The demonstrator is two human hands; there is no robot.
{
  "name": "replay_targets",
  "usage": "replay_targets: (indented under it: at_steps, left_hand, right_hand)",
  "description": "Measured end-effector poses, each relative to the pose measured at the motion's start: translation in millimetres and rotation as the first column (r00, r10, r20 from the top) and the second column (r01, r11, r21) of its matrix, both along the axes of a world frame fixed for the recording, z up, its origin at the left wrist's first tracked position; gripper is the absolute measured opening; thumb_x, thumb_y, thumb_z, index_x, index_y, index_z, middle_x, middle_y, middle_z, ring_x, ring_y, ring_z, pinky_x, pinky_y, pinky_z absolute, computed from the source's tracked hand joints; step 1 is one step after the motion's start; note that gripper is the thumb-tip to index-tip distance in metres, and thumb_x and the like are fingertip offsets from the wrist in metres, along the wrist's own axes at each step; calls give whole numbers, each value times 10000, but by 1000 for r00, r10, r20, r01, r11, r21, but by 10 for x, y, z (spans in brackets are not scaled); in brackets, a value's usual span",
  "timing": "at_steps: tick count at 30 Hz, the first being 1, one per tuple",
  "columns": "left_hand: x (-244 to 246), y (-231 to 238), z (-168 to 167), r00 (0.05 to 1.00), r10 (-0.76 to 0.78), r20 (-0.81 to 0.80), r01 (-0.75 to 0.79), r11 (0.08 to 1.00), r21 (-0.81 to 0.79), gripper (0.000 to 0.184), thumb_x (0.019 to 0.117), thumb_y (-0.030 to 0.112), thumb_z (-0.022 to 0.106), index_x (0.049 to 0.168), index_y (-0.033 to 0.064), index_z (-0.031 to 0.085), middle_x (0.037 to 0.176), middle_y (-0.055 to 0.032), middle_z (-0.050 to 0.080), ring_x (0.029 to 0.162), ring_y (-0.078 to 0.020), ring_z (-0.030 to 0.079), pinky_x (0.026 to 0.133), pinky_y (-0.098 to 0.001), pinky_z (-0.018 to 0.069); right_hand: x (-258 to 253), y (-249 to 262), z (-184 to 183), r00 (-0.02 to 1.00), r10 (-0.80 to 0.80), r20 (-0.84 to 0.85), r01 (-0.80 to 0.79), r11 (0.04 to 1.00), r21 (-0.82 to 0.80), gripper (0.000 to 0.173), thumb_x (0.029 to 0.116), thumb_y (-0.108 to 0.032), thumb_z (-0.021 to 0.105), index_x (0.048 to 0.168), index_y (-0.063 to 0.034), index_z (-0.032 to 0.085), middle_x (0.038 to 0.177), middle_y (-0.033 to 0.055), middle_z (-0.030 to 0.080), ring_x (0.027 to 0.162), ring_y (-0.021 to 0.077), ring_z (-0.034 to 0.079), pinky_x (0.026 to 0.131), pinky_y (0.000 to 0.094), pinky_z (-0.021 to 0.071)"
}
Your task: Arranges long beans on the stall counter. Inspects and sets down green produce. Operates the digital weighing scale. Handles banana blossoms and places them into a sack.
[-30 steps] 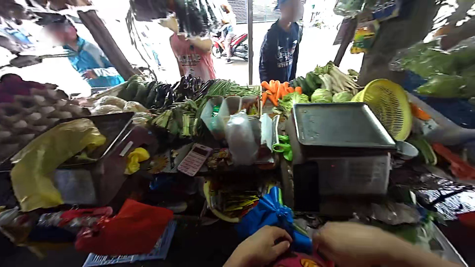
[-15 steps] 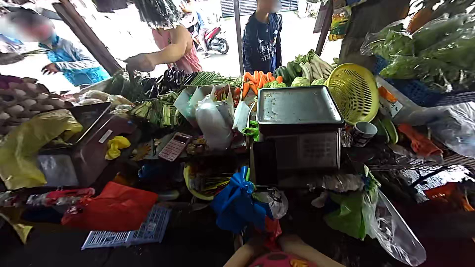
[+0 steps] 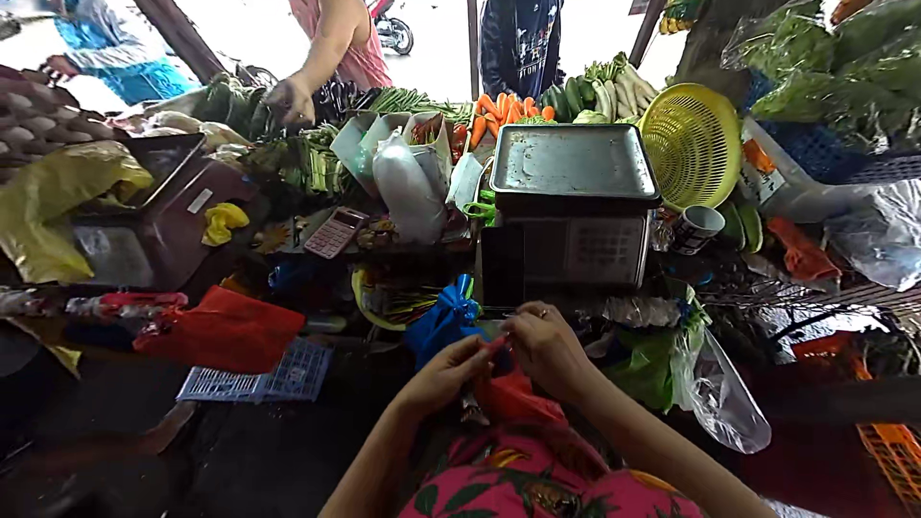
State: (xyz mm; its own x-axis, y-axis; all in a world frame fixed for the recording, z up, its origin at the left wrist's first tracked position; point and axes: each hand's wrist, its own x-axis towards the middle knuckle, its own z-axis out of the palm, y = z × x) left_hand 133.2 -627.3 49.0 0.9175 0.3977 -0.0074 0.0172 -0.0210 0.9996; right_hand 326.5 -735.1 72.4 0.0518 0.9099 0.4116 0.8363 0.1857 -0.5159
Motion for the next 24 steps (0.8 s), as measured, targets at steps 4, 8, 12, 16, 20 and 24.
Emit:
replay_targets:
  at_steps: [4,8,12,16,20,24]
  left_hand:
    - [39,166,149,969,246,13,-246,968,43,169,1066,181,502,1093,68,624,835,75,617,691,-10,576,673,-212,518]
    - [138,475,-76,851,524,-38,-516,847,131,141,1046,150,557,1041,46,652,810,8,624,662,-56,565,638,-249,509]
    - [232,667,-457,798,580,-161,-535,806,253,182,1048,176,563,1056,17,652,843,-68,641,692,-134,590,658,-344,520]
    - [240,656,-684,784,602,-152,-570,794,212,176,1053,189,549,1055,32,629,796,-50,610,664,-124,568,653,-333,511]
    - [127,623,-646,825,526,-208,-468,841,271,254,1077,217,491,1220,32,590,855,-67,657,739,-136,644,742,-343,557]
    - [-39,637,-563,843,497,-203,-348,794,499,362,1063,266,478,1289,23,623,1081,-132,711,1045,-236,680,967,-441,534]
  right_hand:
    - [-5,388,56,824,-1,-567,-120,977,-175,247,976,-56,559,1205,26,608,1004,116,720,835,154,719,773,346,618]
    - [-112,721,-85,849,-55,-526,-19,991,-134,201,951,-27,663,1152,-36,670,962,92,724,815,162,703,769,374,604]
    - [-250,863,-314,930,-127,-346,59,978,-198,139,957,-24,649,1065,-18,736,1036,156,700,955,261,693,880,438,585]
    - [-364,790,-504,955,-168,-245,115,969,-218,230,1013,-72,570,1198,-15,694,1184,178,666,1002,271,700,886,431,597]
    - [-372,597,-502,965,-155,-212,116,976,-186,272,1004,-101,577,1241,-21,685,1207,170,678,980,225,717,865,351,610]
    - [-186,297,-300,935,-247,-253,212,964,-158,277,995,-155,619,1226,-25,699,1174,149,692,927,169,714,807,312,620]
